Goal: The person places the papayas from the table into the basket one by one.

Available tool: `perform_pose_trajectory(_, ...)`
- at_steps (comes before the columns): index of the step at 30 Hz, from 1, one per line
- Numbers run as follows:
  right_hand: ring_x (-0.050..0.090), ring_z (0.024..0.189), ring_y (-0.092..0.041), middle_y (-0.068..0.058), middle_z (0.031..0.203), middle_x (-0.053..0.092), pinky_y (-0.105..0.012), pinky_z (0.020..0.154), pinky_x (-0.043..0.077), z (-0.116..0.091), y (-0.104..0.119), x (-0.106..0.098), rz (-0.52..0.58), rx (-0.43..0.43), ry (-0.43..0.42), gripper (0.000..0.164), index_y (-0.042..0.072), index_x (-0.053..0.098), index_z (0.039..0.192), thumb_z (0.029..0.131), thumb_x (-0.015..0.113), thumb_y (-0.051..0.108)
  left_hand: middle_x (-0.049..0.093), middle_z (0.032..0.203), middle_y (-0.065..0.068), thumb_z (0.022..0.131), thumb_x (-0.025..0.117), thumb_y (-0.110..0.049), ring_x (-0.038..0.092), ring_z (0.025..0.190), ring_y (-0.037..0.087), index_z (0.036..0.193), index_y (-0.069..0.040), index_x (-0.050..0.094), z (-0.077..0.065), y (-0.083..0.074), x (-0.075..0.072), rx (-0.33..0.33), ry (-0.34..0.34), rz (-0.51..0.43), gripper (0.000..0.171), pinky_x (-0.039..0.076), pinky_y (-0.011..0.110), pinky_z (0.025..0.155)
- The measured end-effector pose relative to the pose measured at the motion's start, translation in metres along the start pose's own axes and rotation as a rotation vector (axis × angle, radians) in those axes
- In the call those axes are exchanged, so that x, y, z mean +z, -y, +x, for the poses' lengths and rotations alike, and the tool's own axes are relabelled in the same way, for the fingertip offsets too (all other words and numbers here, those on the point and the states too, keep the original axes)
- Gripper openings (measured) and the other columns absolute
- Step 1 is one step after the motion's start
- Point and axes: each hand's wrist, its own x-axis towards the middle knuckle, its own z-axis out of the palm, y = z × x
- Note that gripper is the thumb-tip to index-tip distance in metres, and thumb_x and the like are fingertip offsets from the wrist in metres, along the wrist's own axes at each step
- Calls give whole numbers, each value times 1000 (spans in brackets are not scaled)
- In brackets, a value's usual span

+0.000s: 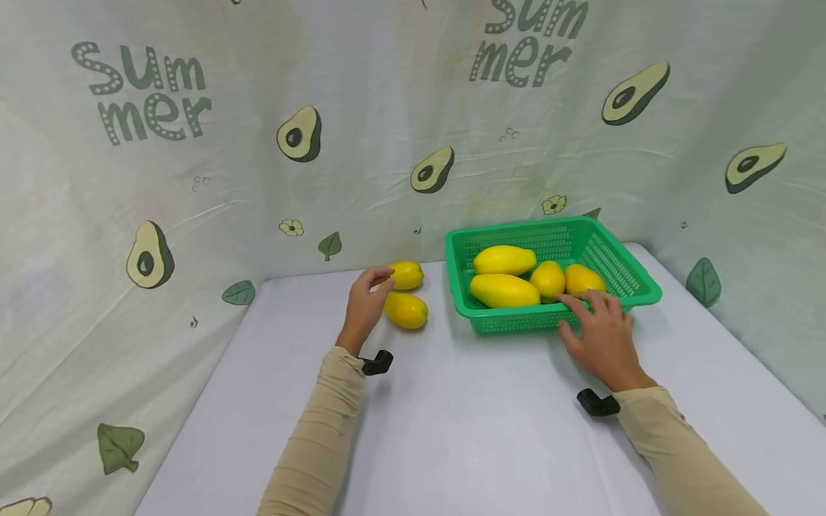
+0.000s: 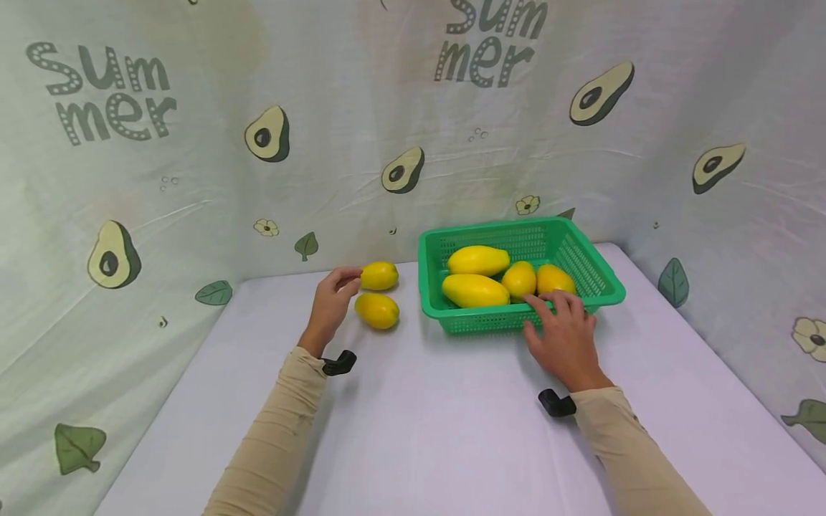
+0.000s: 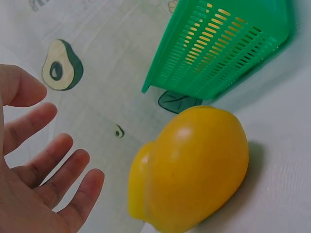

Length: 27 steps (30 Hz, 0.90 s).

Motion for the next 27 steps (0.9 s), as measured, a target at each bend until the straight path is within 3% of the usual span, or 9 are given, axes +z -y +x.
perform_pose_trajectory(8, 36, 120, -49, -23, 126, 49, -71, 76, 33, 2, 1, 0, -1, 8, 13, 47, 12, 60, 132, 86, 72, 13, 61, 129, 10, 101, 60, -21, 55, 120, 23, 127, -1, 63, -2, 10, -8, -28, -35, -48, 34, 43, 44, 106)
perform_pose_trajectory(18, 36, 119, -50, -24, 125, 49, -72, 77, 32, -3, 2, 2, 17, 11, -5, 46, 11, 61, 130, 86, 71, 12, 62, 126, 6, 99, 62, -24, 53, 122, 23, 128, -6, 64, -6, 33, -7, -183, -82, -156, 34, 43, 44, 106)
perform_pose_trajectory(27, 36, 119, -50, -24, 124, 50, -71, 76, 31, -2, 3, 1, 21, -2, -24, 46, 10, 61, 130, 85, 71, 11, 57, 135, 6, 98, 63, -27, 47, 130, 24, 132, -8, 62, -12, 51, -2, -236, -68, -204, 39, 39, 47, 110)
